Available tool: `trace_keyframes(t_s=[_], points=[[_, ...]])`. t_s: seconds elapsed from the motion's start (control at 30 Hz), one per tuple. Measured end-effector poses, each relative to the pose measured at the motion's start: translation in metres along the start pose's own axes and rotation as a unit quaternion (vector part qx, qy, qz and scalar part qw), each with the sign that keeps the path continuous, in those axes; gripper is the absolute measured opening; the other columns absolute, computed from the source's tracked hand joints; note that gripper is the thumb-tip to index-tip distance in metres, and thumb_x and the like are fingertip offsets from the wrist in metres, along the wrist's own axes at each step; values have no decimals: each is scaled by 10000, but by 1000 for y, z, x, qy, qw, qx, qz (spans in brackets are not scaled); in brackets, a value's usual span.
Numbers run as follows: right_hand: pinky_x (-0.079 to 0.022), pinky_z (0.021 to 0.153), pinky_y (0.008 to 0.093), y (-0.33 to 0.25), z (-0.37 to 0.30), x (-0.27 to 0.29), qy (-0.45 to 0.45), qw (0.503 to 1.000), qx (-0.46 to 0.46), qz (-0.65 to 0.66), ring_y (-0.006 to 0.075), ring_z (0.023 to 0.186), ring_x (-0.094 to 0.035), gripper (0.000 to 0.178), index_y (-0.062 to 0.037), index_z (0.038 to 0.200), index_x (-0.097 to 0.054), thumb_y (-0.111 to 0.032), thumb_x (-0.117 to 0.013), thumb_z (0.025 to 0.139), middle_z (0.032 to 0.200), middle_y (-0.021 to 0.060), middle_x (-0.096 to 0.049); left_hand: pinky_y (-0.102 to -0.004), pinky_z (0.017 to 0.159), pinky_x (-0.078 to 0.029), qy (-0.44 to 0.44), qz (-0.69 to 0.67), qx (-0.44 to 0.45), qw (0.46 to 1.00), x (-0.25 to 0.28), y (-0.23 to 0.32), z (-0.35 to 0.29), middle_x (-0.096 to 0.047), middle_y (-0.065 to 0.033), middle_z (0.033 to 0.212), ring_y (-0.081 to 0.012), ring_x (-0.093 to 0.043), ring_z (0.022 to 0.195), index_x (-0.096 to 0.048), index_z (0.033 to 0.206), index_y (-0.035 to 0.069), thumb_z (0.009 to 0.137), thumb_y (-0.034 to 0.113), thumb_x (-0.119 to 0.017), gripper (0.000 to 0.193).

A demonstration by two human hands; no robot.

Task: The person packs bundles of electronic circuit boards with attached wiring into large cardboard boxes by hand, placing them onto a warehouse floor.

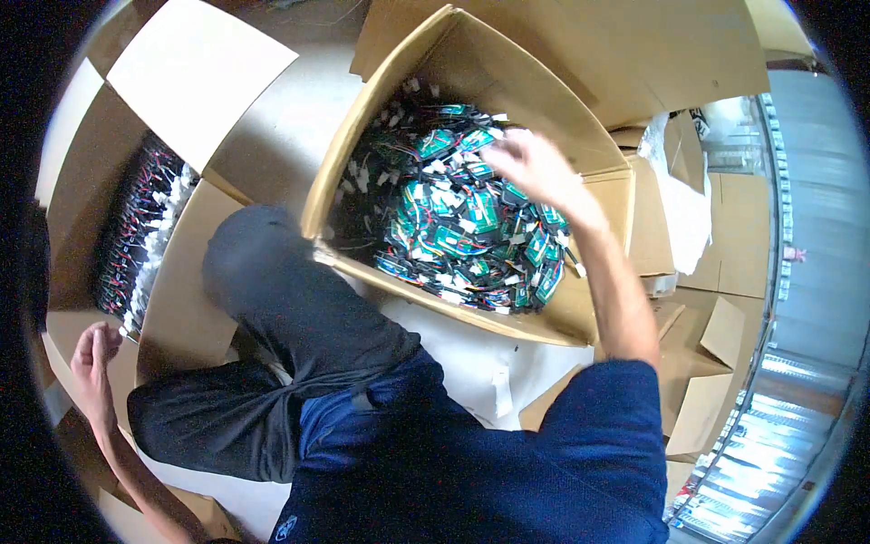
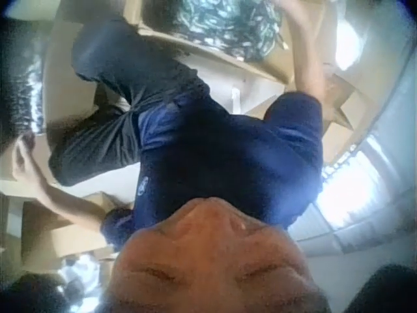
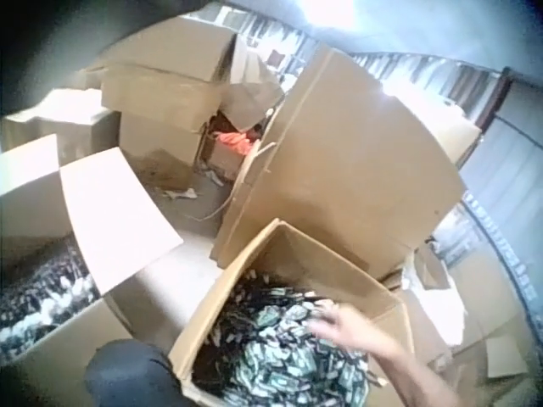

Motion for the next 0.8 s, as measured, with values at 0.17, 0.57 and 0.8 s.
trace_keyframes(t_s=[0.17, 0.57, 0.8], points=[[-532, 843, 467, 29, -56, -95, 3, 995, 46, -91, 386, 968, -673, 422, 2, 1091, -686, -349, -764, 870, 1026, 212, -695, -270, 850, -505, -58, 38, -10, 998, -78, 60, -37, -695, -50, 955, -117, -633, 920, -682, 1087, -60, 1026, 91, -606, 180], [-542, 858, 487, 26, -65, -158, -37, 992, 92, -74, 399, 986, -630, 414, 6, 1214, -576, -44, -695, 820, 1076, 214, -544, -340, 879, -537, -82, 163, -37, 983, -113, 77, -48, -696, -145, 999, -199, -661, 939, -633, 1137, -80, 1004, 91, -632, 217], [-561, 833, 327, 26, -18, -43, -177, 958, -3, 224, 174, 998, -673, 575, 21, 1330, -623, -175, -822, 827, 1164, 122, -711, -312, 861, -534, -5, 34, -59, 998, -115, 82, -62, -704, -108, 968, -190, -671, 933, -670, 1096, -59, 997, 46, -609, 156]])
Point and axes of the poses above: each hand's wrist, its own z-axis towards the middle knuckle, its own x-axis out of the back of the hand, y = z × x, the point moved 4 cm from there along z, towards the middle knuckle
